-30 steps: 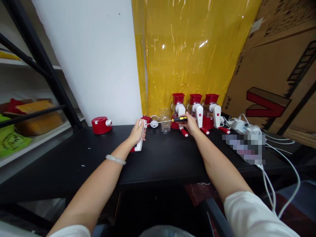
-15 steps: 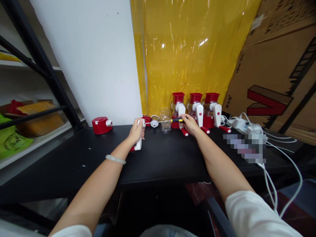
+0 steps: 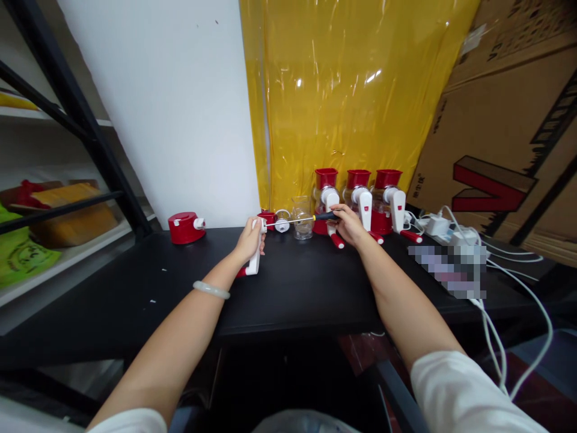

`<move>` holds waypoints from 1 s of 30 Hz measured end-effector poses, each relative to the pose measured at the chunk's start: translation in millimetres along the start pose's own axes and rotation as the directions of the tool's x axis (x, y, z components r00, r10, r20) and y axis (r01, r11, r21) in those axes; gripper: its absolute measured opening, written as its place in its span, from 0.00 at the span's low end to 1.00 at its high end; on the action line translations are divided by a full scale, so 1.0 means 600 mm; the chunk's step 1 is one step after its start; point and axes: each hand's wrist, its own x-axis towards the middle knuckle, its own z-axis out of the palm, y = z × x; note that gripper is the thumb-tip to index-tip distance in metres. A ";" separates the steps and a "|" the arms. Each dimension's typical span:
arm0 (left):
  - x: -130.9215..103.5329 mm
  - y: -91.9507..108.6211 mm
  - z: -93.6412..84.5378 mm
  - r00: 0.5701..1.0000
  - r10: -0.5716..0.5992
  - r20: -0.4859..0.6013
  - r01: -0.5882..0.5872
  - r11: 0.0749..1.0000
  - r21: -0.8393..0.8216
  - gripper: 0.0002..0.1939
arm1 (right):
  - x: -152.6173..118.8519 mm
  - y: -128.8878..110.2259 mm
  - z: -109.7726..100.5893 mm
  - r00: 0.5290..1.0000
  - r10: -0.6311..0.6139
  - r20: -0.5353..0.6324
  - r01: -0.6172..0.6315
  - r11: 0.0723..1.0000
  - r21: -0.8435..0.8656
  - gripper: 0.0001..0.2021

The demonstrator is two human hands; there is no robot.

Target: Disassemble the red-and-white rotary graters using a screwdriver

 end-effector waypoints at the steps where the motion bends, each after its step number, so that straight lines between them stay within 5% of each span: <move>1: 0.000 -0.001 -0.001 1.000 0.000 -0.002 0.000 1.000 0.003 0.13 | 0.000 0.000 0.001 1.000 0.007 -0.021 -0.009 0.998 -0.057 0.14; 9: -0.005 0.002 -0.001 0.997 0.067 -0.049 -0.058 0.985 0.161 0.14 | -0.009 -0.004 0.001 0.994 -0.047 -0.094 0.004 0.909 -0.416 0.28; 14: -0.008 0.000 0.003 0.992 0.125 -0.017 -0.119 0.975 0.189 0.16 | -0.008 -0.011 0.000 0.971 0.110 -0.214 -0.189 0.899 -0.395 0.22; 18: -0.008 -0.002 0.001 0.989 0.150 -0.009 -0.145 0.968 0.203 0.16 | -0.009 -0.009 -0.007 0.963 0.203 -0.179 -0.270 0.777 -0.569 0.18; 24: -0.005 -0.002 -0.007 0.985 0.174 0.000 -0.171 0.967 0.190 0.18 | -0.009 -0.004 -0.007 0.998 0.019 -0.060 -0.061 0.538 -0.841 0.20; 30: -0.003 -0.003 -0.008 0.982 0.189 0.001 -0.187 0.968 0.169 0.17 | -0.010 -0.006 0.001 0.992 -0.125 -0.030 0.026 0.423 -0.906 0.22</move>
